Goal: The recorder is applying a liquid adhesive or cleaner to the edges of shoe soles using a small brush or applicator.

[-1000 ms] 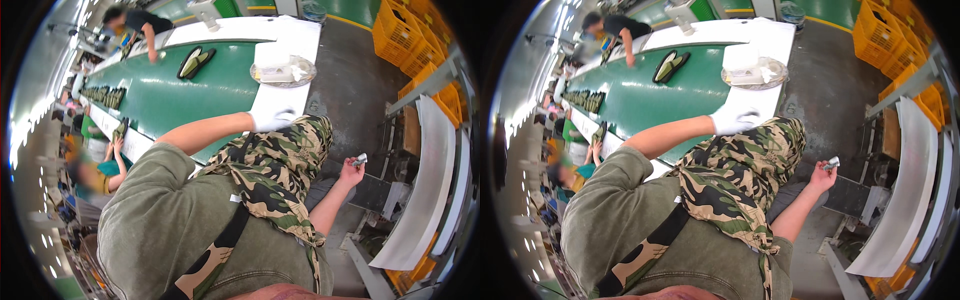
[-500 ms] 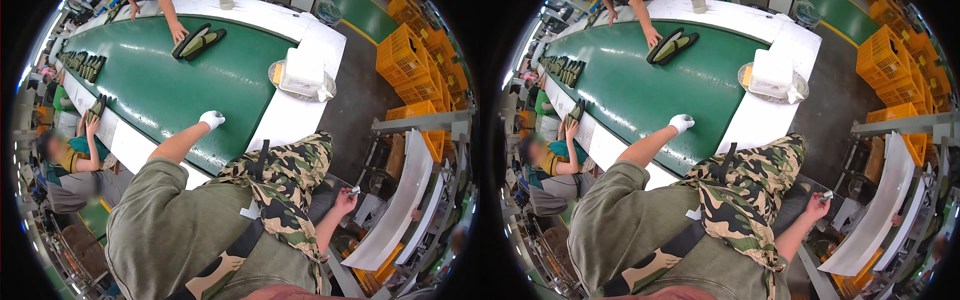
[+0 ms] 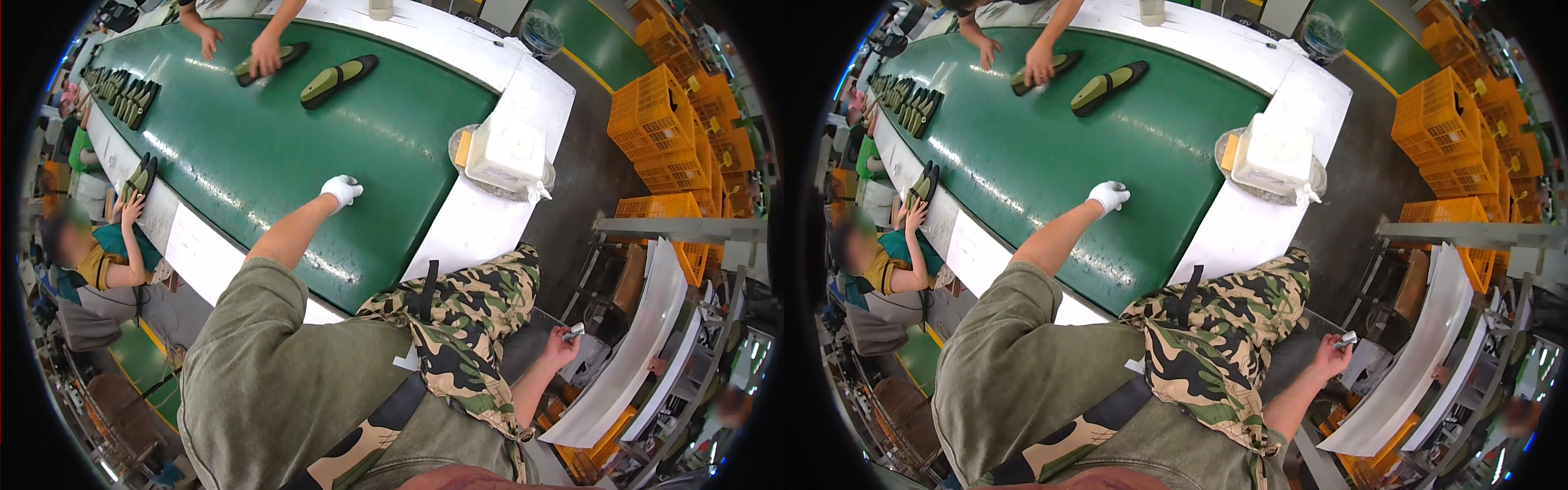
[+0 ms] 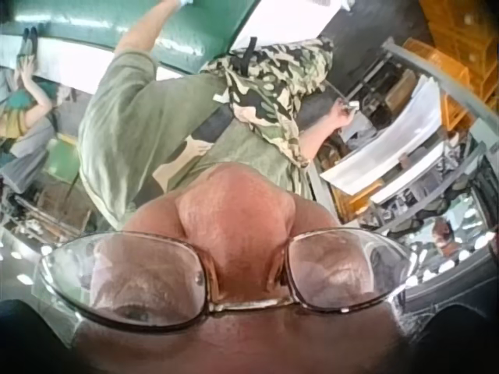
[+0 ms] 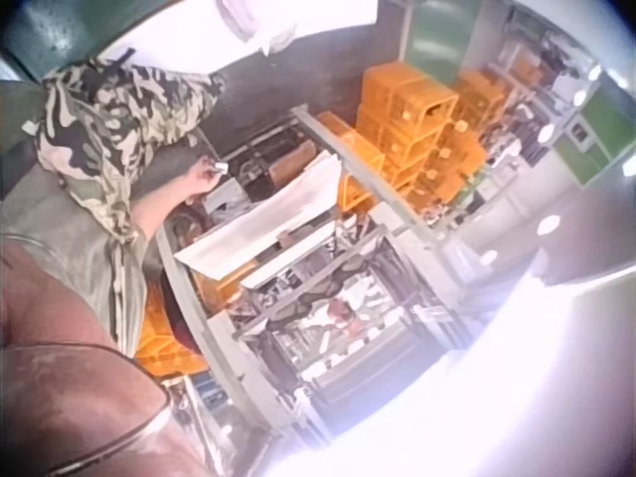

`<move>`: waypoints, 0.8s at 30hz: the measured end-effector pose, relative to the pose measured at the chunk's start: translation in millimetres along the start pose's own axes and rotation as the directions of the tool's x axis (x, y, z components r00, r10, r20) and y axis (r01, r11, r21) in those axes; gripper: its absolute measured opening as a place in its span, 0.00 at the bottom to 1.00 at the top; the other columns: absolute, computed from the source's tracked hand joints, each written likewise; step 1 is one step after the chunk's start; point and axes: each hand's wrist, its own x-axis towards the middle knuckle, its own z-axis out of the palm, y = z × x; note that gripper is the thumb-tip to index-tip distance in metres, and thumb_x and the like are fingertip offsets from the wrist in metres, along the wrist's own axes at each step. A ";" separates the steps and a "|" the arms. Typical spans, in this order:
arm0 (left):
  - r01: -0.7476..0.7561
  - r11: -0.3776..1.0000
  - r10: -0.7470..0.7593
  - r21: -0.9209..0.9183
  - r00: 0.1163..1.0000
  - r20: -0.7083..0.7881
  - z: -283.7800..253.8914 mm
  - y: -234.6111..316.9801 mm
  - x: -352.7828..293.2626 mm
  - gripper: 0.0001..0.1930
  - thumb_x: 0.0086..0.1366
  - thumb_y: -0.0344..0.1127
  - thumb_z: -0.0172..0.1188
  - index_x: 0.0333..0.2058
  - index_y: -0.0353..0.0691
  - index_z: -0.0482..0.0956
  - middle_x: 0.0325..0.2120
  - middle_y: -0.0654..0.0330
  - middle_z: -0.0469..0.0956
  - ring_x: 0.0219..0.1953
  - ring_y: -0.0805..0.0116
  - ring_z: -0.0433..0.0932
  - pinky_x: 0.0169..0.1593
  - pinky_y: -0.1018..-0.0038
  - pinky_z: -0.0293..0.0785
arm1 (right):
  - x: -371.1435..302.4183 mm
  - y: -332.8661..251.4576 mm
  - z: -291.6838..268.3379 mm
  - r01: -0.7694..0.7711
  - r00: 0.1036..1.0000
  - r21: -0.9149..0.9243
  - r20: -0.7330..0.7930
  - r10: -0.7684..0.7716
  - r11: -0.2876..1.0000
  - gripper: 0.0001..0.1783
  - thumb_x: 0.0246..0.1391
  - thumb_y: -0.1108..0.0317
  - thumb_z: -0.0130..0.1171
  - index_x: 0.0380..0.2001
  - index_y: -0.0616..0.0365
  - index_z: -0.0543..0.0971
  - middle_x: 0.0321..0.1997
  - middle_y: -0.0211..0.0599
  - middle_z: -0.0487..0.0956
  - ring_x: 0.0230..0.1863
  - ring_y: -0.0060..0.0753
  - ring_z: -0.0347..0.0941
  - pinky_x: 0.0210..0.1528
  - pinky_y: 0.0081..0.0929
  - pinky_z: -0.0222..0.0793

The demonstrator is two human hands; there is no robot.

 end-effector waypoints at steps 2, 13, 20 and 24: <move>-0.097 0.917 0.157 0.387 0.980 -0.126 6.9 -3.7 -6.1 0.32 0.57 0.48 0.68 0.55 0.34 0.75 0.40 0.53 0.83 0.39 0.60 0.83 0.49 0.69 0.77 | 1.9 5.0 4.7 0.003 1.000 0.000 -0.011 -0.003 1.000 0.13 0.58 0.62 0.58 0.44 0.54 0.79 0.40 0.37 0.82 0.39 0.42 0.76 0.47 0.48 0.66; -0.194 0.747 0.273 0.637 0.962 -0.028 27.3 31.3 -70.3 0.31 0.56 0.49 0.66 0.56 0.39 0.74 0.53 0.48 0.75 0.56 0.52 0.75 0.60 0.63 0.71 | -8.4 24.8 -19.0 0.019 1.000 0.018 -0.016 -0.019 1.000 0.13 0.58 0.61 0.57 0.43 0.54 0.80 0.40 0.34 0.82 0.39 0.41 0.76 0.48 0.45 0.65; -0.207 0.762 0.204 0.613 0.976 0.076 45.5 49.4 -84.5 0.32 0.56 0.54 0.64 0.54 0.38 0.78 0.55 0.47 0.75 0.57 0.52 0.75 0.61 0.65 0.70 | 9.9 25.8 -23.6 -0.001 0.998 0.092 0.065 -0.005 0.996 0.13 0.58 0.62 0.57 0.43 0.55 0.80 0.41 0.35 0.83 0.40 0.41 0.76 0.49 0.46 0.66; -0.352 0.803 0.321 0.482 0.935 0.149 74.6 69.3 -103.0 0.27 0.59 0.55 0.61 0.48 0.40 0.82 0.49 0.47 0.80 0.53 0.52 0.78 0.58 0.65 0.72 | 19.8 28.5 -29.4 -0.010 0.999 0.109 0.052 0.005 0.994 0.14 0.57 0.62 0.58 0.43 0.57 0.80 0.42 0.36 0.82 0.39 0.42 0.76 0.49 0.45 0.67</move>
